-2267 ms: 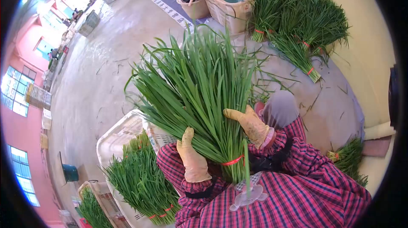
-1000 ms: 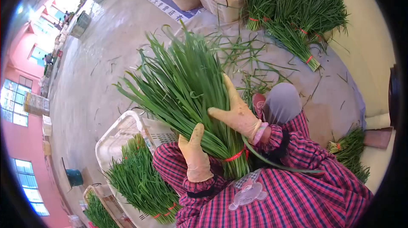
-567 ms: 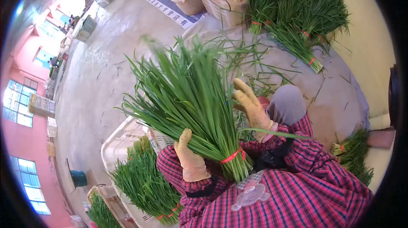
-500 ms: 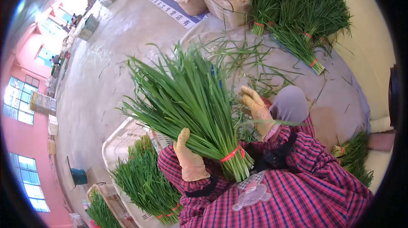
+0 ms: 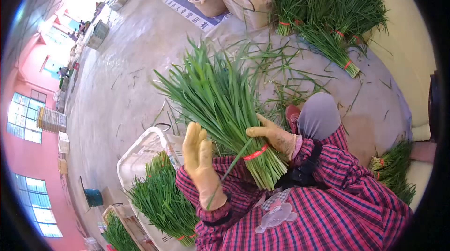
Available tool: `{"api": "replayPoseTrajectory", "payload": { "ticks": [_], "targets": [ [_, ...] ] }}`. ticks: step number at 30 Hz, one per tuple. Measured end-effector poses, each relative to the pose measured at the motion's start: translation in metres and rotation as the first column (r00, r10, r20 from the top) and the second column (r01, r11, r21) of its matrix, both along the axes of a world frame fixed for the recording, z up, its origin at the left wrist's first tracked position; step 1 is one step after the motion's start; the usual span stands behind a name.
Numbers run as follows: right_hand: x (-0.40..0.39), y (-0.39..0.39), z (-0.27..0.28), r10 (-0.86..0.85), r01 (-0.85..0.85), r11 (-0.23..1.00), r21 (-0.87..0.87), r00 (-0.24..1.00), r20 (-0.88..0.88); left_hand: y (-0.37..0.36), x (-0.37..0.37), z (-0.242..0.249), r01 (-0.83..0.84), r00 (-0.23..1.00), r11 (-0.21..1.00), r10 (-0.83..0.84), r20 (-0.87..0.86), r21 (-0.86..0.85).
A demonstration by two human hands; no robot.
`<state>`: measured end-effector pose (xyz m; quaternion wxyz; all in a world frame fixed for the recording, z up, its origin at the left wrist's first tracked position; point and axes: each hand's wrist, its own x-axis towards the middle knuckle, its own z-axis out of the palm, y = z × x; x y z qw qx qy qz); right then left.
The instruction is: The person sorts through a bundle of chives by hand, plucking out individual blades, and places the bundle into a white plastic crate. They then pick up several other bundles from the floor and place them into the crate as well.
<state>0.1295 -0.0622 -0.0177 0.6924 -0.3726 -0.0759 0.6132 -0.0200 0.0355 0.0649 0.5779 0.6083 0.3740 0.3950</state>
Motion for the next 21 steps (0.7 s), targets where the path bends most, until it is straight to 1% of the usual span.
{"api": "replayPoseTrajectory", "payload": {
  "ticks": [1, 3, 4, 5, 6, 7, 8, 9, 10, 11, 12, 13, 14, 15, 16, 17, 18, 19, 20, 21],
  "targets": [
    [0.003, -0.001, -0.003, -0.005, 0.005, 1.000, 0.001, 1.000, 0.002, 0.010, -0.017, -0.006, 0.065, 0.998, 0.998, -0.065, 0.007, -0.008],
    [0.009, -0.003, -0.012, 0.020, -0.010, 0.991, 0.137, 0.997, -0.072, 0.020, -0.043, -0.005, 0.265, 0.948, 0.946, -0.291, -0.128, -0.189],
    [0.009, -0.006, 0.000, 0.014, 0.002, 0.990, 0.138, 0.993, -0.113, 0.020, -0.047, -0.011, 0.260, 0.949, 0.948, -0.286, -0.130, -0.185],
    [0.009, -0.006, -0.002, 0.023, -0.006, 0.990, 0.142, 0.993, -0.114, 0.023, -0.050, -0.020, 0.252, 0.928, 0.934, -0.307, -0.209, -0.253],
    [0.009, -0.006, -0.006, 0.066, -0.042, 0.980, 0.195, 0.991, -0.117, 0.024, -0.052, -0.024, 0.237, 0.900, 0.918, -0.331, -0.284, -0.318],
    [0.010, -0.006, -0.009, 0.109, -0.077, 0.966, 0.246, 0.987, -0.118, 0.021, -0.046, -0.024, 0.229, 0.902, 0.921, -0.323, -0.286, -0.315],
    [0.010, -0.007, -0.005, 0.159, -0.129, 0.954, 0.272, 0.983, -0.092, 0.017, -0.032, -0.023, 0.181, 0.954, 0.950, -0.233, -0.187, -0.256],
    [0.009, -0.006, -0.005, 0.169, -0.138, 0.951, 0.275, 0.981, -0.093, 0.014, -0.021, -0.022, 0.124, 0.986, 0.972, -0.143, -0.082, -0.201],
    [0.008, -0.006, -0.007, 0.246, -0.214, 0.930, 0.300, 0.967, -0.072, 0.019, -0.017, -0.032, 0.097, 0.994, 0.927, -0.107, -0.007, -0.363],
    [0.006, -0.005, -0.007, 0.321, -0.290, 0.901, 0.324, 0.946, -0.046, 0.022, -0.012, -0.041, 0.088, 0.995, 0.930, -0.096, -0.006, -0.358],
    [0.000, -0.004, -0.002, 0.293, -0.271, 0.910, 0.314, 0.956, -0.026, 0.024, -0.006, -0.047, 0.123, 0.984, 0.882, -0.048, 0.173, -0.454],
    [0.000, -0.002, 0.008, 0.296, -0.275, 0.908, 0.317, 0.955, -0.019, 0.026, 0.001, -0.047, 0.182, 0.939, 0.825, 0.015, 0.343, -0.535],
    [0.001, -0.001, 0.018, 0.173, -0.221, 0.933, 0.285, 0.968, 0.183, 0.025, 0.005, -0.043, 0.223, 0.922, 0.827, -0.008, 0.386, -0.516],
    [0.003, 0.001, 0.024, 0.044, -0.152, 0.953, 0.262, 0.926, 0.375, 0.021, 0.010, -0.041, 0.230, 0.921, 0.826, -0.014, 0.389, -0.515],
    [0.006, 0.008, 0.023, -0.069, -0.067, 0.960, 0.270, 0.884, 0.462, 0.014, 0.015, -0.042, 0.163, 0.950, 0.887, -0.023, 0.311, -0.431],
    [0.003, 0.007, 0.025, -0.080, -0.050, 0.963, 0.265, 0.885, 0.458, 0.007, 0.022, -0.044, 0.105, 0.973, 0.935, -0.027, 0.229, -0.338],
    [-0.001, 0.007, 0.030, -0.107, -0.005, 0.980, 0.201, 0.832, 0.544, 0.000, 0.026, -0.046, 0.066, 0.983, 0.932, 0.002, 0.186, -0.357],
    [-0.003, 0.008, 0.034, -0.123, 0.041, 0.989, 0.143, 0.769, 0.628, -0.003, 0.028, -0.048, 0.078, 0.983, 0.930, -0.011, 0.185, -0.359],
    [-0.001, 0.014, 0.025, -0.218, 0.190, 0.976, 0.110, 0.801, 0.558, -0.004, 0.028, -0.051, 0.066, 0.980, 0.924, 0.011, 0.201, -0.376],
    [0.003, 0.011, 0.029, -0.234, 0.248, 0.968, 0.029, 0.865, 0.444, -0.006, 0.027, -0.052, 0.052, 0.976, 0.919, 0.037, 0.216, -0.391]
  ]
}}
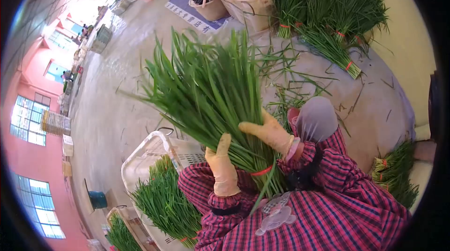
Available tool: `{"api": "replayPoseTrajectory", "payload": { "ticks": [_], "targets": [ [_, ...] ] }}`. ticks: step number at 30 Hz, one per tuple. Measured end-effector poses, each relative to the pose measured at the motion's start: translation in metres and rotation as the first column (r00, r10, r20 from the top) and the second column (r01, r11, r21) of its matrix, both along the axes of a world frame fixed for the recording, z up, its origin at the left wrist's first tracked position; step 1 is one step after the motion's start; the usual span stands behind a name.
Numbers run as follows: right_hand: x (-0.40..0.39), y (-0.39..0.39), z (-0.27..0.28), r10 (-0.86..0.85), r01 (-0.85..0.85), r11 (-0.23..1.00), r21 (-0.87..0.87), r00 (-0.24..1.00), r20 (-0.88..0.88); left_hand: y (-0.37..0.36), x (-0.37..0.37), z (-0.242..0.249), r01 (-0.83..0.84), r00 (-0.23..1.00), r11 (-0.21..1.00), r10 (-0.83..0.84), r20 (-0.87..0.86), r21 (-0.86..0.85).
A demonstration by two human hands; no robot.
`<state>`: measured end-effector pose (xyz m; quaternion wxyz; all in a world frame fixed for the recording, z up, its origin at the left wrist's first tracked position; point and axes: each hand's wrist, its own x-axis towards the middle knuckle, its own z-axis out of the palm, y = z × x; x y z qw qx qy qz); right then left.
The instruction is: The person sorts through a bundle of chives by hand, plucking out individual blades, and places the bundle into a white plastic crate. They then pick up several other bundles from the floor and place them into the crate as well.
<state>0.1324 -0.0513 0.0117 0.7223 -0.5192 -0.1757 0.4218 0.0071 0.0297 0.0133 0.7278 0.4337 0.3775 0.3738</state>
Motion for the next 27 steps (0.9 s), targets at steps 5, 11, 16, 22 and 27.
{"api": "replayPoseTrajectory", "payload": {
  "ticks": [5, 11, 16, 22, 27],
  "targets": [
    [0.015, -0.008, -0.007, -0.015, 0.008, 1.000, -0.026, 0.961, -0.277, 0.004, -0.006, 0.002, -0.090, 0.994, 0.992, 0.095, 0.059, -0.087],
    [0.016, -0.008, -0.015, 0.064, -0.058, 0.998, 0.033, 0.975, -0.215, 0.011, -0.015, -0.004, -0.050, 0.995, 0.989, 0.062, 0.082, -0.140],
    [0.012, -0.011, -0.011, 0.115, -0.107, 0.993, 0.048, 0.974, -0.197, 0.014, -0.020, -0.009, -0.009, 0.995, 0.992, 0.021, 0.098, -0.124],
    [0.007, -0.007, -0.020, 0.233, -0.230, 0.972, 0.056, 0.972, -0.043, 0.029, -0.019, -0.001, 0.023, 0.983, 0.988, 0.005, 0.181, -0.154],
    [0.004, -0.006, -0.021, 0.305, -0.306, 0.952, 0.013, 0.951, 0.041, 0.039, -0.013, 0.009, 0.113, 0.992, 0.994, -0.113, 0.060, 0.014]
  ]
}}
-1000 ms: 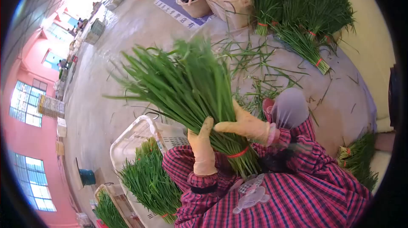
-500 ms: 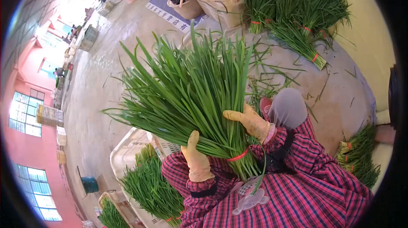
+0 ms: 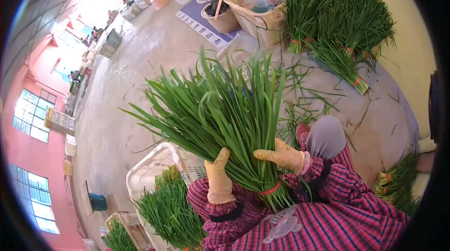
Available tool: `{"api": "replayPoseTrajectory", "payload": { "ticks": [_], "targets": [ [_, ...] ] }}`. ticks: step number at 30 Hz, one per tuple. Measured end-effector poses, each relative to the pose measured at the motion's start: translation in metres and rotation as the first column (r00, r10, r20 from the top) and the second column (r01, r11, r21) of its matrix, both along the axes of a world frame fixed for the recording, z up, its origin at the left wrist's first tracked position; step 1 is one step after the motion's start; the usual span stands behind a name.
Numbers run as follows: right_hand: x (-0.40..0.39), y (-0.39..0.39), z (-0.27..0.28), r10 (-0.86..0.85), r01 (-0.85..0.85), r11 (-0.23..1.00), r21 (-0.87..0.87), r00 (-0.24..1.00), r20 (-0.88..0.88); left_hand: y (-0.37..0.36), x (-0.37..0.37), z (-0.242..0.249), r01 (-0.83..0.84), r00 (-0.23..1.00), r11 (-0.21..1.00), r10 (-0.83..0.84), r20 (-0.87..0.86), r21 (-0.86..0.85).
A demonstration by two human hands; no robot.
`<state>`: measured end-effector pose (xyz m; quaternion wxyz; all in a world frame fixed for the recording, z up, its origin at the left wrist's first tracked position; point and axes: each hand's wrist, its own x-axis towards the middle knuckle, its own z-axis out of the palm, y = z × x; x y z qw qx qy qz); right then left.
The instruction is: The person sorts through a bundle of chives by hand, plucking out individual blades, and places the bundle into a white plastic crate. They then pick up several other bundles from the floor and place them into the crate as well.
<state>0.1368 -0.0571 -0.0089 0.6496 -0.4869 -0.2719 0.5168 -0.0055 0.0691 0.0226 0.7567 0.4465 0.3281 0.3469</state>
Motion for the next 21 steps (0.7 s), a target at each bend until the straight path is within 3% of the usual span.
{"api": "replayPoseTrajectory", "payload": {
  "ticks": [3, 6, 14, 19, 21],
  "targets": [
    [-0.001, 0.002, 0.002, -0.009, 0.009, 1.000, 0.002, 1.000, -0.013, 0.004, 0.001, -0.010, -0.034, 0.999, 0.999, 0.034, -0.034, 0.013],
    [-0.002, 0.004, 0.002, -0.016, 0.015, 1.000, -0.005, 0.965, -0.262, 0.002, 0.003, -0.012, -0.125, 0.992, 0.992, 0.124, -0.026, -0.010],
    [-0.002, 0.006, 0.001, 0.012, 0.008, 0.997, 0.083, 0.971, -0.237, -0.006, 0.004, 0.005, -0.131, 0.991, 0.990, 0.131, -0.005, -0.053],
    [0.002, 0.008, -0.010, -0.010, 0.022, 0.998, 0.065, 0.983, -0.185, 0.002, 0.002, -0.004, -0.051, 0.999, 0.992, 0.052, 0.003, -0.112],
    [0.005, 0.008, -0.009, -0.061, 0.043, 0.998, -0.054, 0.904, -0.423, 0.005, 0.003, -0.006, -0.102, 0.992, 0.982, 0.112, 0.055, -0.157]
  ]
}}
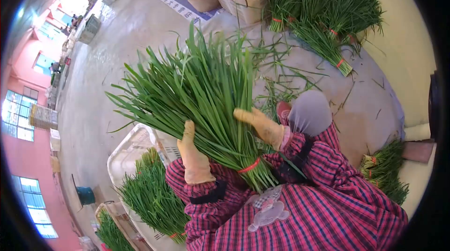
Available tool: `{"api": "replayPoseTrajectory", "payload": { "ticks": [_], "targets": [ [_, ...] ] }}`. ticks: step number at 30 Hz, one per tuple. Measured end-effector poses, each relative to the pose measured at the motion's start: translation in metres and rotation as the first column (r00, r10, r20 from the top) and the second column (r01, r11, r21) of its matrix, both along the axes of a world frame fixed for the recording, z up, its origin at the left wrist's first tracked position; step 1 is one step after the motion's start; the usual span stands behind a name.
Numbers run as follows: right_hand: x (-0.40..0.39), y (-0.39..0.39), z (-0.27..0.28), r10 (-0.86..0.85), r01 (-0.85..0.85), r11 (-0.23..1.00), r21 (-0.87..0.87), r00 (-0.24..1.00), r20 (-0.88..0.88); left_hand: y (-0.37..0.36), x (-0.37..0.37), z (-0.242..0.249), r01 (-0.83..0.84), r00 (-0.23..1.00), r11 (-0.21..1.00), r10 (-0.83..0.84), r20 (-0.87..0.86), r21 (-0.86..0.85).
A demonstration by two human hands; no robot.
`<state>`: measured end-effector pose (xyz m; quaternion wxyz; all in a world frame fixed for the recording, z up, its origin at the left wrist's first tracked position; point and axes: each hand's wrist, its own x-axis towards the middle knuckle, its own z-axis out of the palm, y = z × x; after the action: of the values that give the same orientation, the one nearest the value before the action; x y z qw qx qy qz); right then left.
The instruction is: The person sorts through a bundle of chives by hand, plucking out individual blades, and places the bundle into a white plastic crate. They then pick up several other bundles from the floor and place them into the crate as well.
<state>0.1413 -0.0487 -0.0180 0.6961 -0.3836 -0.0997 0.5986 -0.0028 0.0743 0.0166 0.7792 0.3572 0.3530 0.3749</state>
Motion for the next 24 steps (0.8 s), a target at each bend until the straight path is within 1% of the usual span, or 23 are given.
{"api": "replayPoseTrajectory", "payload": {
  "ticks": [1, 2, 4, 5, 6, 7, 8, 9, 10, 12, 13, 14, 16, 17, 18, 20, 21, 22, 23, 24],
  "targets": [
    [0.006, 0.001, -0.012, 0.003, -0.004, 1.000, 0.021, 1.000, 0.030, 0.005, -0.003, -0.006, 0.021, 0.997, 1.000, -0.020, 0.076, -0.004],
    [0.011, 0.002, -0.028, 0.011, -0.011, 1.000, 0.010, 1.000, 0.018, 0.007, -0.007, -0.003, 0.013, 0.998, 1.000, -0.012, 0.064, -0.016],
    [0.017, 0.002, -0.053, -0.214, 0.220, 0.974, -0.046, 0.971, 0.109, 0.014, -0.014, 0.008, -0.055, 0.996, 0.994, 0.062, 0.068, -0.090],
    [0.019, -0.003, -0.055, -0.237, 0.262, 0.956, -0.131, 0.955, 0.179, 0.029, -0.021, -0.003, -0.102, 0.993, 0.992, 0.106, 0.049, -0.067],
    [0.020, -0.006, -0.059, -0.234, 0.259, 0.957, -0.131, 0.956, 0.179, 0.040, -0.030, -0.011, -0.105, 0.993, 0.992, 0.109, 0.049, -0.067],
    [0.021, -0.007, -0.063, -0.056, 0.125, 0.969, -0.214, 0.952, 0.302, 0.047, -0.034, -0.010, -0.108, 0.990, 0.991, 0.114, 0.079, -0.079],
    [0.023, -0.008, -0.066, 0.129, 0.003, 0.951, -0.310, 0.905, 0.405, 0.052, -0.038, -0.010, -0.110, 0.987, 0.990, 0.120, 0.110, -0.090],
    [0.023, -0.013, -0.069, 0.256, -0.182, 0.953, -0.243, 0.913, 0.318, 0.054, -0.043, -0.009, -0.102, 0.987, 0.992, 0.110, 0.118, -0.072],
    [0.019, -0.013, -0.067, 0.258, -0.184, 0.952, -0.243, 0.911, 0.321, 0.060, -0.047, -0.010, -0.105, 0.986, 0.992, 0.113, 0.121, -0.071],
    [0.014, -0.015, -0.064, 0.254, -0.222, 0.967, -0.124, 0.870, 0.423, 0.068, -0.051, -0.014, -0.094, 0.979, 0.992, 0.107, 0.175, -0.079],
    [0.015, -0.015, -0.048, 0.204, -0.174, 0.978, -0.112, 0.900, 0.385, 0.064, -0.050, -0.008, -0.099, 0.978, 0.991, 0.113, 0.173, -0.086],
    [0.010, -0.013, -0.036, 0.207, -0.178, 0.978, -0.110, 0.901, 0.381, 0.060, -0.049, -0.004, -0.103, 0.979, 0.991, 0.116, 0.170, -0.084],
    [-0.002, -0.007, -0.017, 0.140, -0.162, 0.987, 0.006, 0.869, 0.474, 0.048, -0.039, 0.007, -0.118, 0.987, 0.988, 0.128, 0.102, -0.096],
    [-0.005, -0.005, -0.013, 0.193, -0.211, 0.977, -0.039, 0.785, 0.589, 0.039, -0.028, 0.014, -0.123, 0.988, 0.984, 0.134, 0.079, -0.128],
    [-0.014, -0.002, -0.012, 0.128, -0.178, 0.984, 0.000, 0.710, 0.692, 0.030, -0.016, 0.014, -0.127, 0.988, 0.984, 0.137, 0.076, -0.128],
    [-0.029, -0.002, -0.021, 0.011, -0.073, 0.997, 0.038, 0.569, 0.822, 0.015, 0.006, 0.013, -0.213, 0.974, 0.977, 0.213, -0.078, 0.011],
    [-0.029, -0.003, -0.022, 0.076, -0.044, 0.997, -0.062, 0.656, 0.751, 0.009, 0.008, 0.012, -0.131, 0.987, 0.989, 0.136, -0.087, 0.062],
    [-0.028, -0.003, -0.021, 0.070, -0.035, 0.997, -0.062, 0.659, 0.749, 0.007, 0.008, 0.014, -0.121, 0.988, 0.991, 0.126, -0.090, 0.062],
    [-0.026, -0.002, -0.018, 0.053, -0.019, 0.998, -0.062, 0.783, 0.619, 0.007, 0.008, 0.016, -0.051, 0.997, 0.996, 0.055, -0.057, 0.077],
    [-0.024, -0.001, -0.016, 0.034, -0.006, 0.998, -0.061, 0.881, 0.472, 0.008, 0.008, 0.018, 0.016, 1.000, 0.995, -0.014, -0.021, 0.095]
  ]
}}
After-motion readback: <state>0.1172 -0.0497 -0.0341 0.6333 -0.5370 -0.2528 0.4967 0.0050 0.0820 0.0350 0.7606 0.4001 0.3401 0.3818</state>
